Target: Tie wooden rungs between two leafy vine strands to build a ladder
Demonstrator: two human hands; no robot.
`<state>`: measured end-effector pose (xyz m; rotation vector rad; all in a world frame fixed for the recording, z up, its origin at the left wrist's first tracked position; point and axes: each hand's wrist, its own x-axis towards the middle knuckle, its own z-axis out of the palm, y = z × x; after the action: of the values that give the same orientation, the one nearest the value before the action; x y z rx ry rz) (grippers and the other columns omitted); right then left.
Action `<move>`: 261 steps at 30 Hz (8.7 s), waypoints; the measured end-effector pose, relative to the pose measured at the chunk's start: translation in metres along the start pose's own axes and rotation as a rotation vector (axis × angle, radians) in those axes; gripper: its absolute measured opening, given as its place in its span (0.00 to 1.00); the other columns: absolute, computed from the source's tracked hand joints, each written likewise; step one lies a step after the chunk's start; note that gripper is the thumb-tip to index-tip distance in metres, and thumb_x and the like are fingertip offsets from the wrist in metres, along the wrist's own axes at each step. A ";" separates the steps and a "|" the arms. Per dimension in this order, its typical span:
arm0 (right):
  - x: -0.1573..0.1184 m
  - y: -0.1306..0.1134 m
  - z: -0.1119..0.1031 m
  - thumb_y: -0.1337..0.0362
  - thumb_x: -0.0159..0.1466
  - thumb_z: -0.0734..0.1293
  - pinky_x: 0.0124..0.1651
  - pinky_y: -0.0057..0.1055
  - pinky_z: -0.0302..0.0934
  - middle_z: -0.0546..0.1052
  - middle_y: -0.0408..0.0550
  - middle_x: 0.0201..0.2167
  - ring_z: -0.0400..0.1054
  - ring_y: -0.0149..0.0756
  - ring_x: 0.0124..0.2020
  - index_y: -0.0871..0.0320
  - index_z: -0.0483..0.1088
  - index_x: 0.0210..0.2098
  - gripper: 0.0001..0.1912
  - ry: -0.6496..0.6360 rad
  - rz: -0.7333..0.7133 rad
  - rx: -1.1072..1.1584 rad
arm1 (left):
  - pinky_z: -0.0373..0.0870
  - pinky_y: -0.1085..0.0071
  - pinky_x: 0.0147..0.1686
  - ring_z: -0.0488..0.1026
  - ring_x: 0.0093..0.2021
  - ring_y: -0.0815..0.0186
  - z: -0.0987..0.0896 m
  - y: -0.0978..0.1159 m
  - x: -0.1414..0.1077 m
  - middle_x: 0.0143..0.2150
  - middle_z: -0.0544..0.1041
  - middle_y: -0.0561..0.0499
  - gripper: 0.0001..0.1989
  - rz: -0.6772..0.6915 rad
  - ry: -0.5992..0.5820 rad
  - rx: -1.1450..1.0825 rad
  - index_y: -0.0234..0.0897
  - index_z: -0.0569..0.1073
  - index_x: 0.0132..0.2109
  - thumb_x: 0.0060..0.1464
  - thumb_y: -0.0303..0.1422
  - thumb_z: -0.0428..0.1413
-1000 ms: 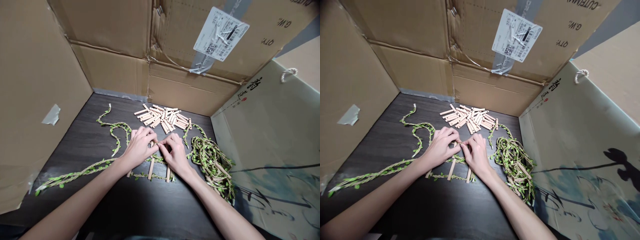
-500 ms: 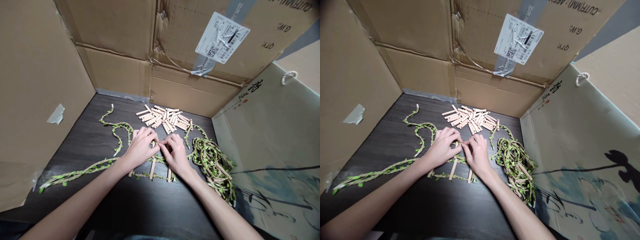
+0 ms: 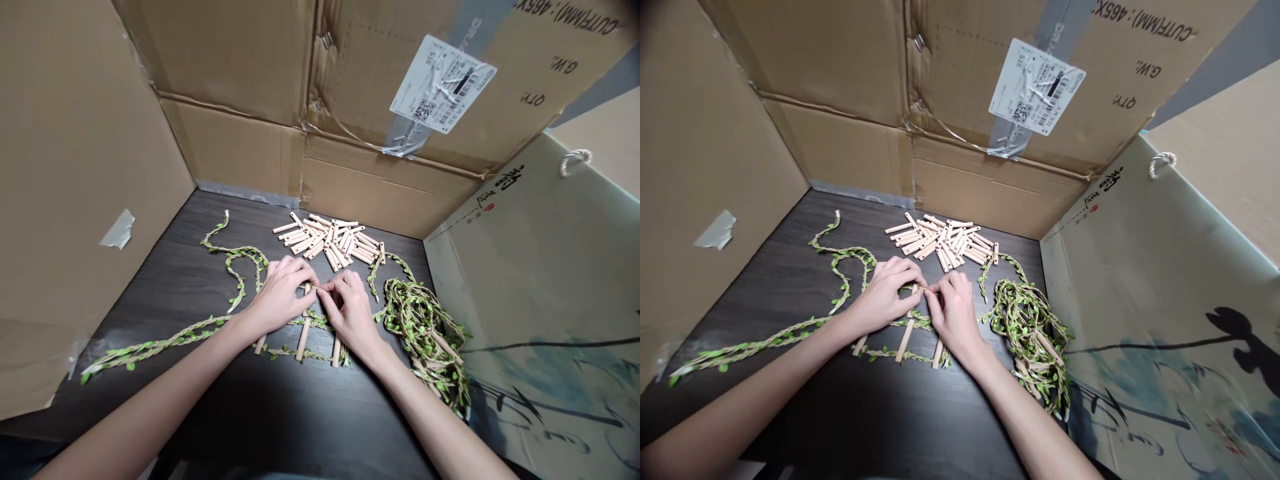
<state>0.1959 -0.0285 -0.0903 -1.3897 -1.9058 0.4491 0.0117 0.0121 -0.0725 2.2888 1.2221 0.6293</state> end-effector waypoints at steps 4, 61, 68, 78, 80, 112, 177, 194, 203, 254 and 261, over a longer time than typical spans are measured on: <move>0.000 0.001 0.002 0.66 0.69 0.68 0.45 0.38 0.61 0.73 0.49 0.36 0.65 0.41 0.42 0.57 0.73 0.35 0.05 0.042 -0.007 -0.009 | 0.62 0.58 0.55 0.70 0.53 0.58 -0.008 -0.004 0.001 0.50 0.78 0.49 0.09 0.018 0.032 -0.113 0.39 0.76 0.50 0.64 0.31 0.56; -0.026 -0.014 -0.064 0.58 0.71 0.68 0.48 0.41 0.57 0.80 0.48 0.38 0.69 0.43 0.44 0.55 0.77 0.46 0.09 -0.316 -0.014 -0.231 | 0.53 0.57 0.51 0.70 0.47 0.57 -0.031 0.008 -0.019 0.43 0.78 0.52 0.15 0.193 -0.297 0.106 0.42 0.73 0.44 0.58 0.45 0.65; -0.029 -0.011 -0.066 0.52 0.69 0.71 0.48 0.41 0.58 0.79 0.48 0.40 0.70 0.42 0.44 0.54 0.76 0.48 0.14 -0.332 -0.051 -0.220 | 0.53 0.57 0.50 0.69 0.46 0.57 -0.032 0.009 -0.020 0.43 0.79 0.52 0.14 0.190 -0.300 0.104 0.42 0.73 0.44 0.59 0.44 0.64; -0.028 -0.010 -0.059 0.55 0.71 0.68 0.46 0.41 0.59 0.78 0.48 0.37 0.68 0.42 0.41 0.56 0.76 0.45 0.11 -0.210 -0.079 -0.162 | 0.54 0.60 0.50 0.70 0.44 0.61 -0.034 0.012 -0.018 0.39 0.77 0.54 0.09 0.182 -0.234 0.053 0.41 0.73 0.43 0.62 0.40 0.61; -0.028 -0.010 -0.053 0.58 0.73 0.66 0.46 0.41 0.60 0.77 0.49 0.38 0.68 0.42 0.42 0.56 0.75 0.47 0.09 -0.124 -0.076 -0.141 | 0.55 0.61 0.49 0.71 0.42 0.62 -0.035 0.010 -0.016 0.38 0.77 0.54 0.06 0.145 -0.145 0.036 0.40 0.73 0.42 0.66 0.37 0.56; -0.009 0.001 -0.008 0.61 0.71 0.68 0.44 0.40 0.54 0.75 0.47 0.34 0.63 0.42 0.41 0.56 0.79 0.37 0.08 0.019 0.016 -0.153 | 0.52 0.58 0.46 0.67 0.46 0.57 -0.016 -0.011 -0.011 0.42 0.78 0.49 0.11 0.100 0.005 0.204 0.37 0.75 0.39 0.71 0.35 0.53; -0.013 -0.013 -0.022 0.60 0.69 0.70 0.49 0.42 0.54 0.79 0.46 0.39 0.65 0.42 0.45 0.54 0.77 0.35 0.07 -0.008 -0.126 -0.132 | 0.54 0.55 0.49 0.68 0.45 0.56 -0.027 0.000 -0.016 0.41 0.78 0.50 0.07 0.170 -0.081 0.172 0.40 0.76 0.39 0.63 0.32 0.54; -0.006 0.005 -0.044 0.59 0.70 0.67 0.51 0.46 0.55 0.79 0.50 0.43 0.64 0.49 0.48 0.53 0.78 0.47 0.10 -0.106 0.055 -0.283 | 0.56 0.55 0.51 0.69 0.47 0.57 -0.031 0.008 -0.018 0.47 0.76 0.48 0.08 0.272 -0.115 0.134 0.41 0.75 0.44 0.62 0.29 0.52; -0.006 0.007 -0.043 0.59 0.71 0.65 0.50 0.44 0.55 0.77 0.50 0.39 0.64 0.47 0.46 0.51 0.79 0.48 0.11 -0.149 0.060 -0.276 | 0.55 0.52 0.50 0.68 0.48 0.55 -0.028 0.004 -0.018 0.46 0.77 0.48 0.10 0.300 -0.219 0.158 0.44 0.78 0.45 0.62 0.31 0.53; -0.035 0.000 -0.070 0.63 0.74 0.64 0.52 0.42 0.61 0.78 0.49 0.44 0.65 0.42 0.47 0.55 0.76 0.50 0.10 -0.334 -0.135 -0.150 | 0.53 0.56 0.47 0.67 0.45 0.57 -0.027 0.009 -0.018 0.44 0.77 0.49 0.08 0.317 -0.231 0.189 0.43 0.76 0.45 0.66 0.37 0.53; -0.037 -0.002 -0.071 0.64 0.74 0.65 0.51 0.42 0.60 0.79 0.49 0.44 0.66 0.42 0.46 0.55 0.76 0.49 0.09 -0.307 -0.152 -0.140 | 0.53 0.55 0.48 0.68 0.45 0.56 -0.028 0.008 -0.019 0.44 0.77 0.49 0.08 0.322 -0.238 0.219 0.43 0.76 0.46 0.66 0.37 0.53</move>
<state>0.2518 -0.0724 -0.0540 -1.3095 -2.3126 0.4839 -0.0088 -0.0028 -0.0490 2.6825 0.8538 0.3265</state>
